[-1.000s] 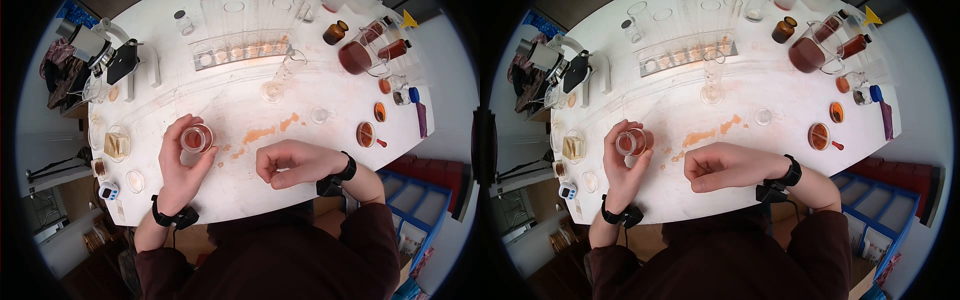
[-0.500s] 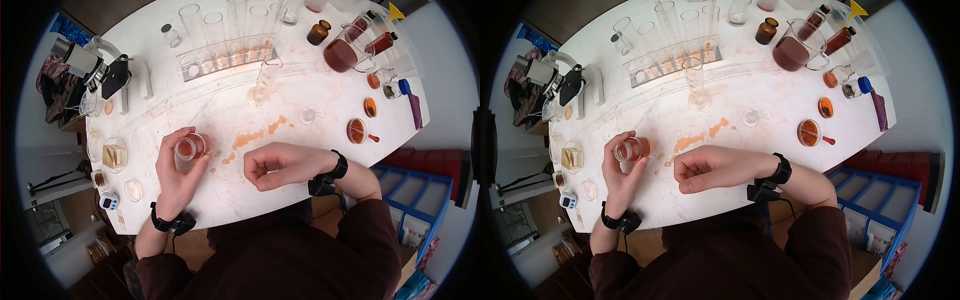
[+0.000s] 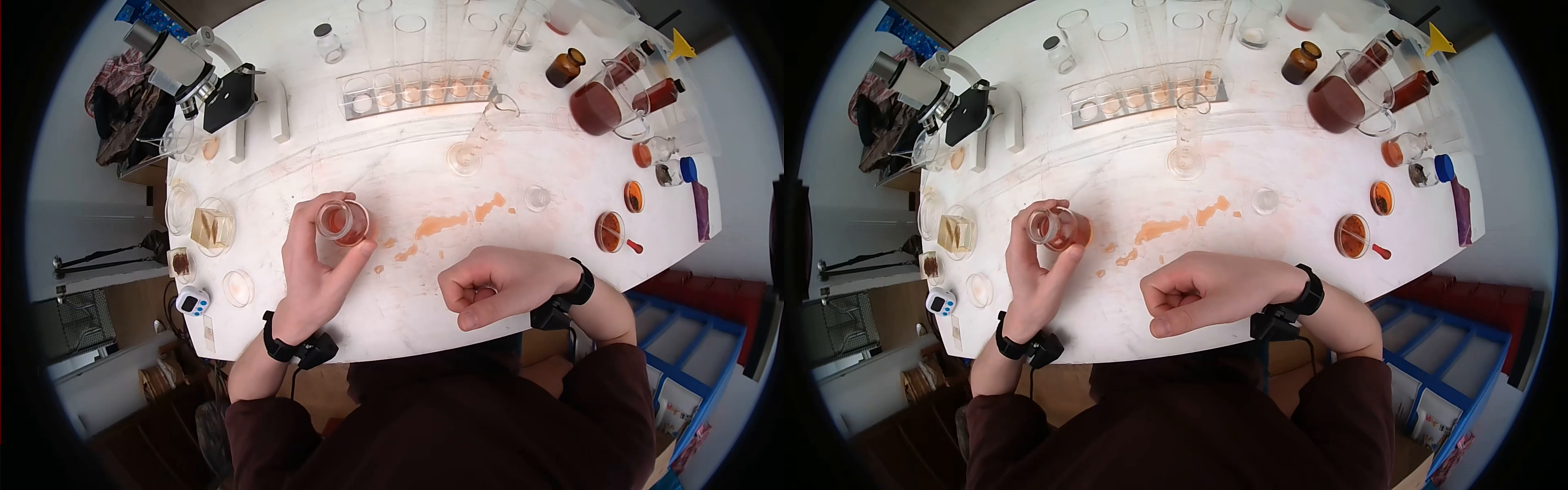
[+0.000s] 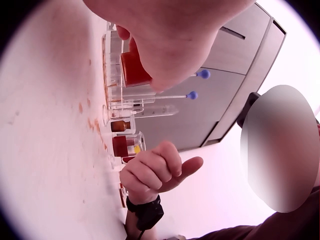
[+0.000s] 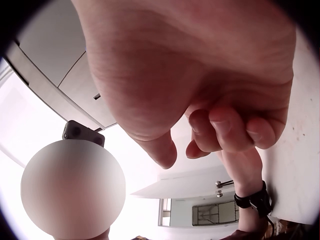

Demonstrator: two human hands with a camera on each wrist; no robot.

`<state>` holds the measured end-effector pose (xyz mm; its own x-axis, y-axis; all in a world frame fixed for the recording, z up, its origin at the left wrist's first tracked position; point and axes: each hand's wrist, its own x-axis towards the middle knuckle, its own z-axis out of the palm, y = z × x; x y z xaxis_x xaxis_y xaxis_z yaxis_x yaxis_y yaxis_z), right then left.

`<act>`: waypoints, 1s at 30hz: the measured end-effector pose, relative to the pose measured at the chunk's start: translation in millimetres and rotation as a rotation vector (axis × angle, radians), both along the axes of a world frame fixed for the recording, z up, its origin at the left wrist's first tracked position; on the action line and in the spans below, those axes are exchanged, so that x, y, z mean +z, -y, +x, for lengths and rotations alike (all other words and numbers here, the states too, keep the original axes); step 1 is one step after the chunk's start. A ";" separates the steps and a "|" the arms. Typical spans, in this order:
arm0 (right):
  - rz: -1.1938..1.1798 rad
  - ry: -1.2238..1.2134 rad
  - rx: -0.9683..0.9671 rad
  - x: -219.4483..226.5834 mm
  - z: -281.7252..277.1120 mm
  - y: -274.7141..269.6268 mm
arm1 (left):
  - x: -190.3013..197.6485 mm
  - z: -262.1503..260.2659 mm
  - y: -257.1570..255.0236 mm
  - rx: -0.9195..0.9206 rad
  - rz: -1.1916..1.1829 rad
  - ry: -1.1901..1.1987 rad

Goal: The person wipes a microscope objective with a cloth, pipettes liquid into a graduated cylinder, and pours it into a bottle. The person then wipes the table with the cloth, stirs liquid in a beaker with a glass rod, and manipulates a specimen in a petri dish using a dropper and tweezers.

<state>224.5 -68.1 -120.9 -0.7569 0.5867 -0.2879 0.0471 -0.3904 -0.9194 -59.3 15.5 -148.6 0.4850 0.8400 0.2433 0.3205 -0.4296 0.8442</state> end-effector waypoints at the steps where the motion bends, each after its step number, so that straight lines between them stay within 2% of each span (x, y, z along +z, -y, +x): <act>1: 0.000 -0.006 0.012 -0.2 -0.1 0.1 | -0.5 0.2 -0.2 0.012 0.000 -0.006; 6: -0.011 0.003 -0.011 0.0 0.1 -0.1 | 1.4 -2.0 -1.7 -0.054 -0.161 0.001; 19: 0.119 0.049 0.003 0.5 -2.8 0.1 | 1.9 -1.3 -0.9 -0.056 -0.055 0.039; 26: 0.143 0.096 -0.111 8.8 1.8 0.0 | 5.7 0.4 7.6 -0.091 -0.036 0.043; 28: 0.342 0.213 -0.186 16.9 5.0 0.0 | 7.2 0.2 10.7 -0.101 -0.027 0.050; 30: 0.408 0.317 -0.242 33.9 15.0 12.5 | 8.0 0.9 11.6 -0.105 -0.018 0.052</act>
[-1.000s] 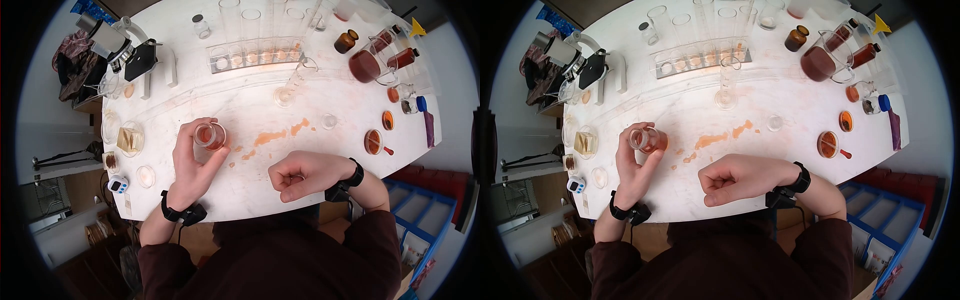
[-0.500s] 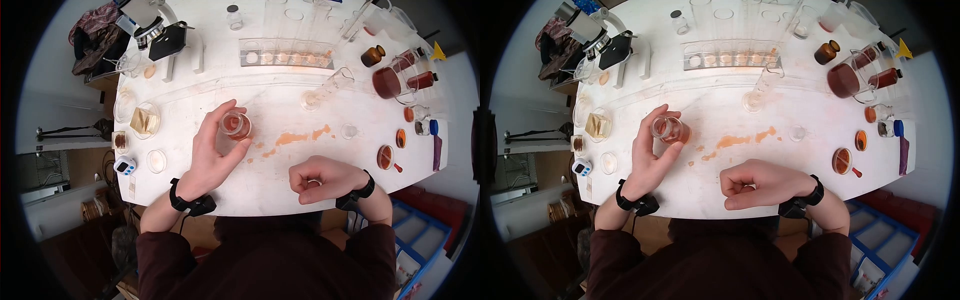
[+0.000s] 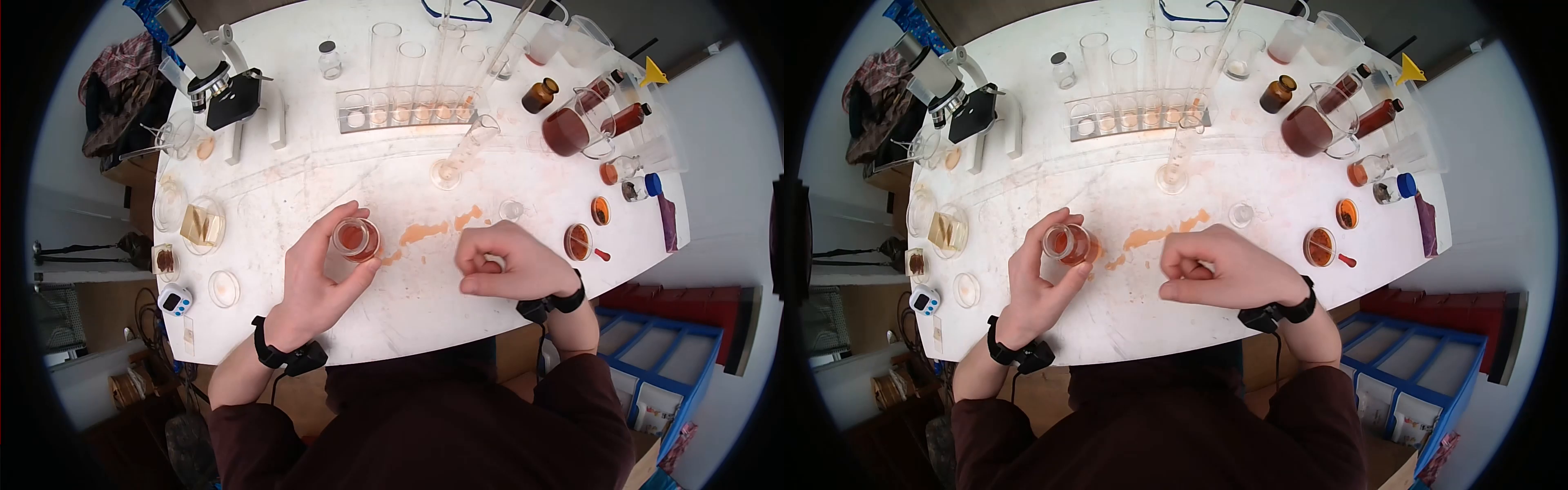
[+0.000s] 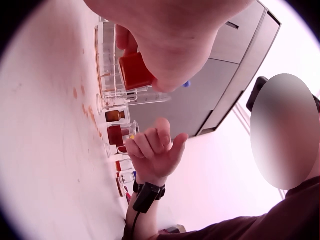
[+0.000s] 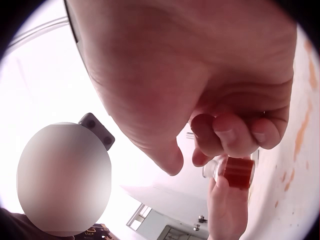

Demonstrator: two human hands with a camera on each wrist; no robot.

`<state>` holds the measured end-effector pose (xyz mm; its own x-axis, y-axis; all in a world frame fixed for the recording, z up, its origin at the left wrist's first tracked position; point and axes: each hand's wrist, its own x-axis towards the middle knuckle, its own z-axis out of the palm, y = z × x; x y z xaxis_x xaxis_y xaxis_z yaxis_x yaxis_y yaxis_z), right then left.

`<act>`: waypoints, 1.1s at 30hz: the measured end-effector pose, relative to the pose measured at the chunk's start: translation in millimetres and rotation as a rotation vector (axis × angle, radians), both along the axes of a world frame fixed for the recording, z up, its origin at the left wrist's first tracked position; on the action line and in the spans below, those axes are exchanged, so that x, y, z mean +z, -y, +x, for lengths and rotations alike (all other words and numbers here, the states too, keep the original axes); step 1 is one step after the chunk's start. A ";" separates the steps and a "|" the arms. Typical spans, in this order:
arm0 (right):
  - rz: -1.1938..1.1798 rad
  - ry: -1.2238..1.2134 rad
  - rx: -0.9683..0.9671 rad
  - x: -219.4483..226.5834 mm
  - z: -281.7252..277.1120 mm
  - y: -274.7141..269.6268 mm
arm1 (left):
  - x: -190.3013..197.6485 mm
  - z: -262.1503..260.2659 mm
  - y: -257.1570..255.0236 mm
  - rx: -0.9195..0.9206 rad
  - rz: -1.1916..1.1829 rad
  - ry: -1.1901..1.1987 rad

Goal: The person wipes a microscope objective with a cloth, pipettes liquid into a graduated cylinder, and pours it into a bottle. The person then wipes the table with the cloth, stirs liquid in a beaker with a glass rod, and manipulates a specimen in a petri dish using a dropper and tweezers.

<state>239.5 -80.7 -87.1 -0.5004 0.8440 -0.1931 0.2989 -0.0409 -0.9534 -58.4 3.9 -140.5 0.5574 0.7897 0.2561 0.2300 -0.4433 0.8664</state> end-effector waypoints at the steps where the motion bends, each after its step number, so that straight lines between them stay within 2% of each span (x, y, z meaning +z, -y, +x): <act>1: 0.123 0.040 -0.168 5.1 7.4 8.9 | 0.4 0.9 1.3 -0.013 0.028 0.003; 2: 0.245 0.079 -0.334 9.1 13.9 16.0 | 0.3 0.5 2.7 -0.025 0.054 0.004; 4: 0.352 0.408 -0.653 16.4 23.7 26.1 | -0.6 -0.3 4.5 -0.032 0.058 0.008; 5: 0.387 0.600 -0.728 13.4 31.9 27.1 | -0.9 0.4 5.0 -0.052 0.071 0.011; 6: 0.388 0.609 -0.727 7.4 33.5 26.8 | -0.5 0.4 6.0 -0.053 0.069 0.019; 8: 0.341 0.845 -0.743 -2.5 34.6 29.4 | 0.1 0.9 7.2 -0.072 0.085 -0.009; 9: 0.178 0.921 -0.713 1.1 28.9 30.4 | -0.4 1.5 8.0 -0.079 0.082 -0.008; 12: 0.124 0.965 -0.715 -9.0 25.7 31.4 | -1.2 1.2 10.3 -0.089 0.098 0.007; 22: 0.176 0.957 -0.684 -18.3 32.5 24.1 | 1.3 2.5 13.9 -0.113 0.169 0.021; 24: 0.381 0.873 -0.721 -22.0 31.1 29.4 | 1.8 1.8 14.6 -0.106 0.167 0.024; 25: 0.380 0.867 -0.712 -23.0 29.6 30.9 | 2.6 0.8 15.1 -0.139 0.128 0.003; 27: 0.270 0.397 -0.861 -25.4 22.5 32.7 | 3.0 0.0 16.7 -0.155 0.084 -0.034; 28: 0.264 0.382 -0.846 -23.4 14.3 34.1 | 2.4 1.8 17.3 -0.174 0.093 -0.011; 31: 0.243 0.125 -0.736 -9.4 -13.5 40.4 | -0.3 0.8 17.6 -0.202 0.130 -0.004; 32: 0.234 0.125 -0.743 -3.6 -21.6 39.5 | -2.2 1.9 18.5 -0.215 0.159 -0.006; 33: 0.291 0.185 -0.666 4.2 -28.7 37.5 | -2.5 2.8 18.8 -0.223 0.149 -0.009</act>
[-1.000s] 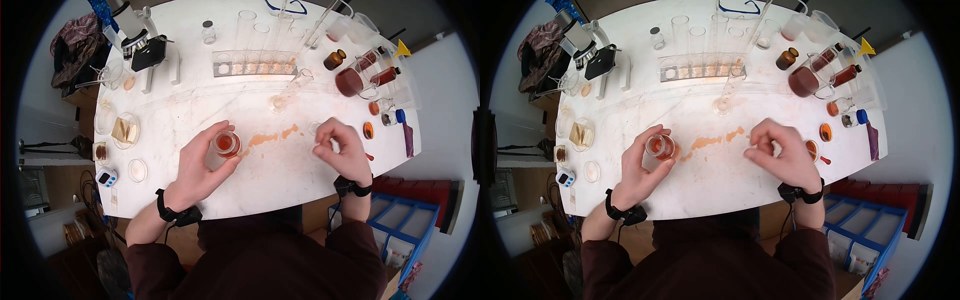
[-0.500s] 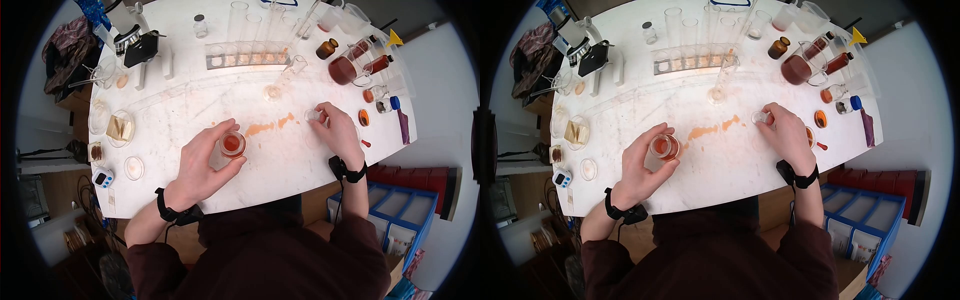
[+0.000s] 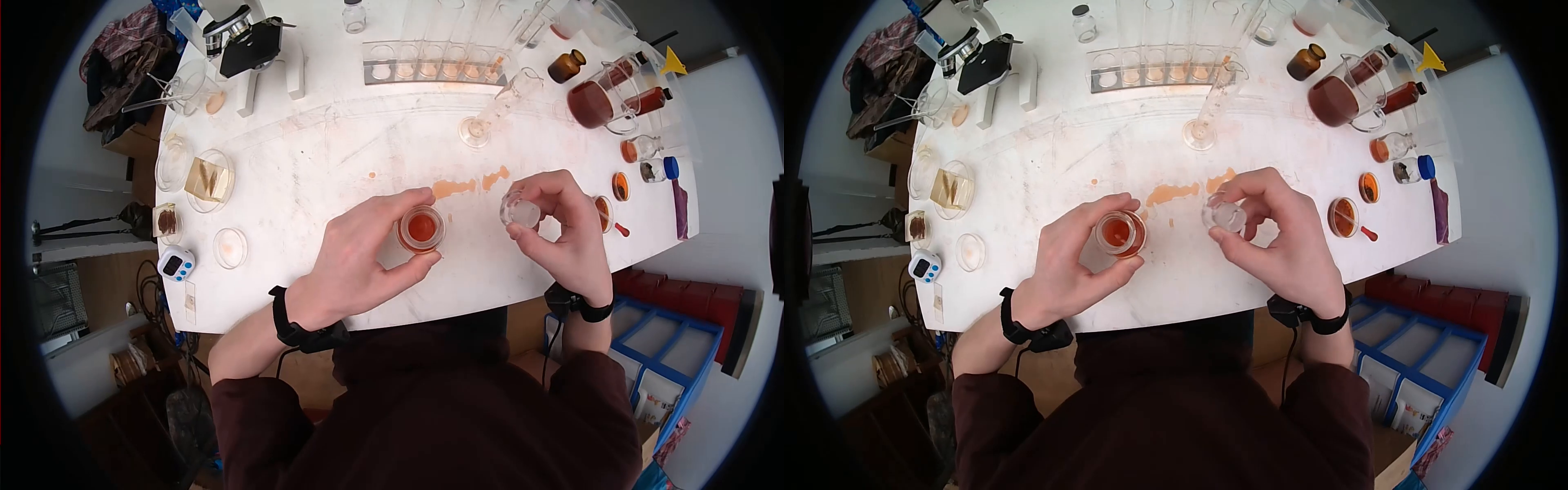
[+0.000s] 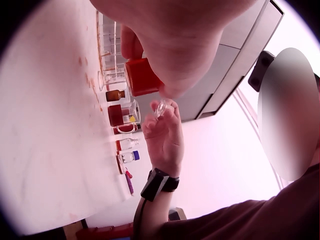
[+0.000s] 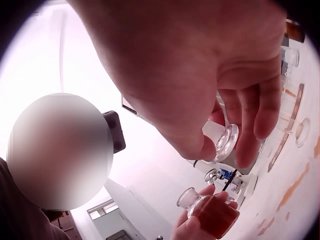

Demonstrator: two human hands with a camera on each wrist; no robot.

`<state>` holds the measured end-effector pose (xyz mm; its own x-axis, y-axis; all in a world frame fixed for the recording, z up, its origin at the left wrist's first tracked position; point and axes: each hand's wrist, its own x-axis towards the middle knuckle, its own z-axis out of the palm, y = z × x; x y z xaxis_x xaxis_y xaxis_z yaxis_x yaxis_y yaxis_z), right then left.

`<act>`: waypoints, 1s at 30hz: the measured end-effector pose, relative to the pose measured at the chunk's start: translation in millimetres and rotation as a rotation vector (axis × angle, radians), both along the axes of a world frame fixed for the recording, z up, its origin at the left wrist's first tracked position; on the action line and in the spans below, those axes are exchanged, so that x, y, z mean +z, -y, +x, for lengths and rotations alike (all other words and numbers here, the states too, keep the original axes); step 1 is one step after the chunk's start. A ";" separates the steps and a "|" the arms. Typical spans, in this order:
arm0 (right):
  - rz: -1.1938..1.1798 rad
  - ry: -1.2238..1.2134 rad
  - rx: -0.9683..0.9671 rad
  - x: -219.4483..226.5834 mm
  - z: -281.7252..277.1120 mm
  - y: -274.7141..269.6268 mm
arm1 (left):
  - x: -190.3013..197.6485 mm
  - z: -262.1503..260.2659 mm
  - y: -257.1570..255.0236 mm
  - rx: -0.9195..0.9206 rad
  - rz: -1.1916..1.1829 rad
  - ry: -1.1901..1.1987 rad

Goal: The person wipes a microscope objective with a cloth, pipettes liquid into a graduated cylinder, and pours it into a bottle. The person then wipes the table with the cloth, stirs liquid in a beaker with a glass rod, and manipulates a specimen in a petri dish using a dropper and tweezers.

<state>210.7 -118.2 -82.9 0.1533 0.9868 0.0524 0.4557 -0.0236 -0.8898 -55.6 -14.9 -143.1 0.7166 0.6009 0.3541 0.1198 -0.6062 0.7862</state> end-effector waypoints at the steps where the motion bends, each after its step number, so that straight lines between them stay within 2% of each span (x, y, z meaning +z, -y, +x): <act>1: 0.022 0.080 0.072 6.3 -5.4 -2.3 | 1.3 0.2 0.2 0.000 0.011 -0.001; 2: 0.092 0.181 0.137 9.9 -8.0 -6.7 | 1.6 -0.8 1.1 0.001 0.019 -0.005; 8: 0.172 0.352 0.275 37.2 -30.6 -24.9 | -0.5 5.2 4.0 0.050 0.041 0.116; 13: 0.223 0.528 0.353 42.5 -39.4 -33.4 | -5.2 1.8 2.9 0.004 0.022 0.031; 15: 0.237 0.691 0.406 47.7 -43.3 -35.6 | -6.7 2.8 2.6 0.008 0.010 0.012; 21: 0.157 0.956 0.562 63.5 -48.9 -36.2 | -7.2 4.8 6.5 -0.012 0.016 -0.012; 25: 0.161 1.004 0.605 65.7 -59.0 -37.2 | -5.4 4.8 4.7 -0.001 0.066 0.003; 27: 0.093 1.176 0.649 65.9 -67.5 -38.6 | -6.2 4.9 3.4 -0.013 0.115 0.008; 30: 0.094 1.281 0.712 65.1 -72.7 -40.7 | -9.5 6.5 3.8 -0.013 0.113 0.030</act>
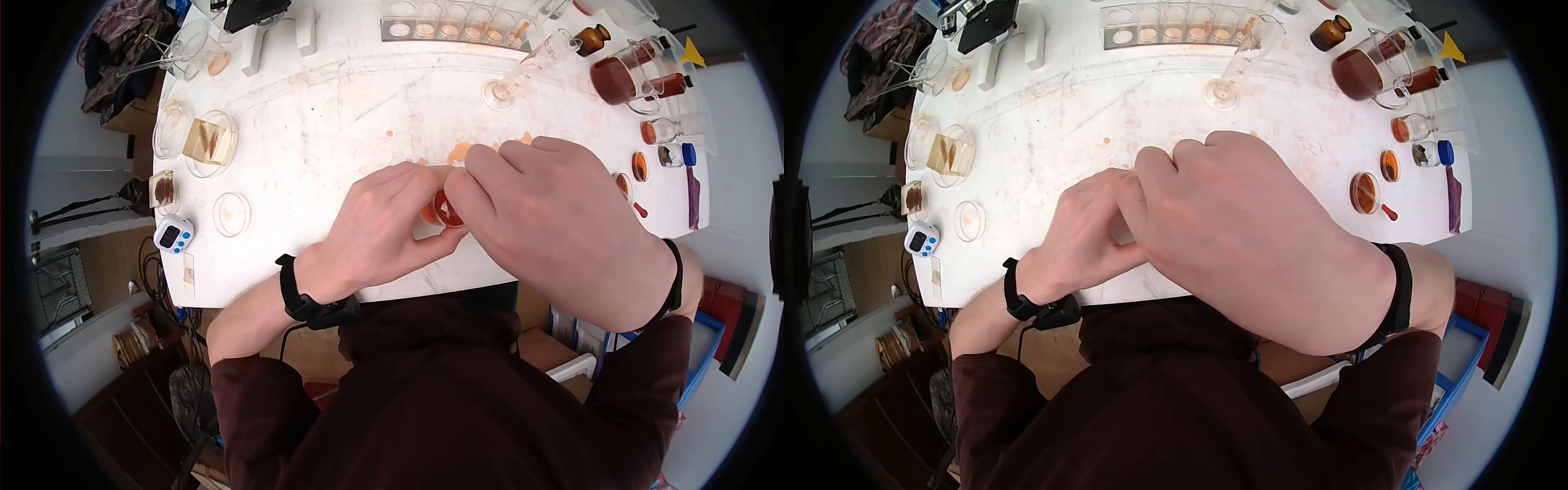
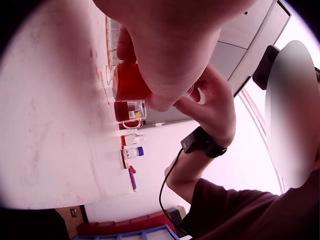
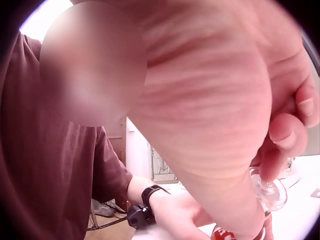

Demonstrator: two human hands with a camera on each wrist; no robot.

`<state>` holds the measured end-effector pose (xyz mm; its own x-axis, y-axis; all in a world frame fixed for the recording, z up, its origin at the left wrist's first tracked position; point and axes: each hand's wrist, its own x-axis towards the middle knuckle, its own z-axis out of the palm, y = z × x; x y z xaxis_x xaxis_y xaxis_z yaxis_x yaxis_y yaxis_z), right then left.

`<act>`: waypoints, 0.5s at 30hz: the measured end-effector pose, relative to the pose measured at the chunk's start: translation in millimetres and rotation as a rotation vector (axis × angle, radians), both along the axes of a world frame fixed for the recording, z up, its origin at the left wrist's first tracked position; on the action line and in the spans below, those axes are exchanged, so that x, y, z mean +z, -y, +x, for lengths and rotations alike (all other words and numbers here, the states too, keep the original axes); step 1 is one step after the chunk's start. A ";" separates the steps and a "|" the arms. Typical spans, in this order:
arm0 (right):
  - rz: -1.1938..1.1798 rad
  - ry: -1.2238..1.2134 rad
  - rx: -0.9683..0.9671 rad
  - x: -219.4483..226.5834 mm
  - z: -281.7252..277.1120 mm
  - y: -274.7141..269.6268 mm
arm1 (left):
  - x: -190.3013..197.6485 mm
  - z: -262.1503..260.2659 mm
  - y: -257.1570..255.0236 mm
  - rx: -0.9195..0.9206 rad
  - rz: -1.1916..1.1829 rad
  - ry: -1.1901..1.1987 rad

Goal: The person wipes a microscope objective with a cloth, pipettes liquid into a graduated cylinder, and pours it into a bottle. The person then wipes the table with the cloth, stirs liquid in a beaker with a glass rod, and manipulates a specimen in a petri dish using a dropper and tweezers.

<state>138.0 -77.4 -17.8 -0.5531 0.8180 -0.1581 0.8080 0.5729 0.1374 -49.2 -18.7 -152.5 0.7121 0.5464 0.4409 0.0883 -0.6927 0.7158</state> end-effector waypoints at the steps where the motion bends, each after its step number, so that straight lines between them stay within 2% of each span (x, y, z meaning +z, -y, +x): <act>1: -0.001 0.001 0.000 -0.6 1.0 -0.5 | -0.9 0.1 0.2 0.001 -0.009 0.003; 7: -0.028 -0.249 -0.004 -4.5 14.8 -4.5 | 5.3 -0.5 1.1 0.012 -0.057 0.007; 9: -0.179 -0.440 -0.060 -2.3 21.9 -5.4 | 5.4 -1.1 1.7 0.024 -0.072 -0.005; 15: -0.147 -0.652 -0.001 -5.4 38.1 -12.5 | 9.5 -4.2 -1.5 0.009 -0.056 -0.025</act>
<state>176.1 -64.9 -23.2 -0.5723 0.8141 0.0987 0.6996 0.5474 -0.4592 -53.4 -17.2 -143.1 0.7173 0.5761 0.3919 0.1123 -0.6507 0.7509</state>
